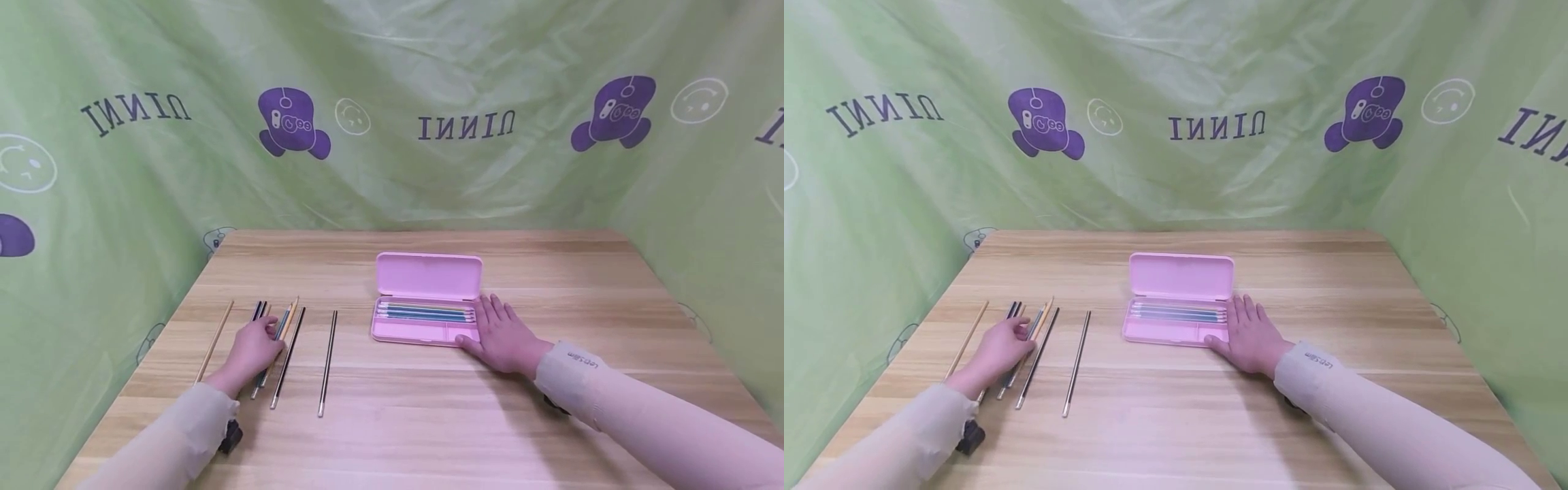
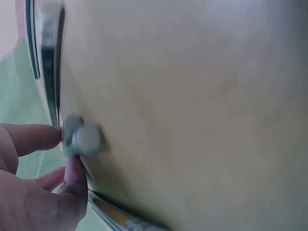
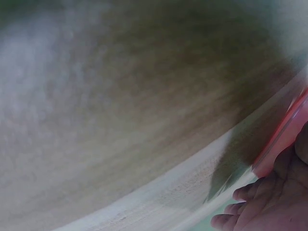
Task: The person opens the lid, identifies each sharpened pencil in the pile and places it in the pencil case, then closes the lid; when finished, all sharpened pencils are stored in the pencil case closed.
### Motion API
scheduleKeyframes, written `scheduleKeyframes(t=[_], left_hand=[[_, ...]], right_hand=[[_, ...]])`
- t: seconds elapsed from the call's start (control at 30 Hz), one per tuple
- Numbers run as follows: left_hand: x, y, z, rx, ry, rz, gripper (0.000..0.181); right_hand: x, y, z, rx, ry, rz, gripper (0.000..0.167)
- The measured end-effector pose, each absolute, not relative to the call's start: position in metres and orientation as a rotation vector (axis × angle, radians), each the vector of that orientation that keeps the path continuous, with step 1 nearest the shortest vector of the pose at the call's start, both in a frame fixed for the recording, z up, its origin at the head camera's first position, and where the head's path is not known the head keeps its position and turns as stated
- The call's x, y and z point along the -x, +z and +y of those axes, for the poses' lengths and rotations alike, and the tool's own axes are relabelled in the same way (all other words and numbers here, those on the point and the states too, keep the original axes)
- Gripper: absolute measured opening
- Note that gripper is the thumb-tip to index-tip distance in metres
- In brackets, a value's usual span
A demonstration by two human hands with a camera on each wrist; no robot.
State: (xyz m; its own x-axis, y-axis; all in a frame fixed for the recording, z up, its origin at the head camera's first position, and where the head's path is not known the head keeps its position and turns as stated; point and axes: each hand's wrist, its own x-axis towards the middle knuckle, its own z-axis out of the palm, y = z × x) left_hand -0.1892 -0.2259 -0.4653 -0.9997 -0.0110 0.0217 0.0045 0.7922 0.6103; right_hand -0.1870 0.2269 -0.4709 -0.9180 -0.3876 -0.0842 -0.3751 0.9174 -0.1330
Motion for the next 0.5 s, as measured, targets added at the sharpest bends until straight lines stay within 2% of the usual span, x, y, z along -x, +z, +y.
scheduleKeyframes(t=[0.13,0.3,0.5], left_hand=[[0.1921,-0.4634,-0.2281,-0.058,-1.047,-2.968,0.051],[0.193,-0.4629,-0.23,-0.085,-1.088,-2.964,0.03],[0.1981,-0.4548,-0.234,-0.116,-1.276,-2.89,0.028]], right_hand=[[0.187,-0.4711,0.2271,0.585,-0.17,2.965,0.092],[0.1877,-0.4726,0.2277,0.581,-0.173,2.962,0.092],[0.1884,-0.4739,0.2294,0.6,-0.181,2.969,0.096]])
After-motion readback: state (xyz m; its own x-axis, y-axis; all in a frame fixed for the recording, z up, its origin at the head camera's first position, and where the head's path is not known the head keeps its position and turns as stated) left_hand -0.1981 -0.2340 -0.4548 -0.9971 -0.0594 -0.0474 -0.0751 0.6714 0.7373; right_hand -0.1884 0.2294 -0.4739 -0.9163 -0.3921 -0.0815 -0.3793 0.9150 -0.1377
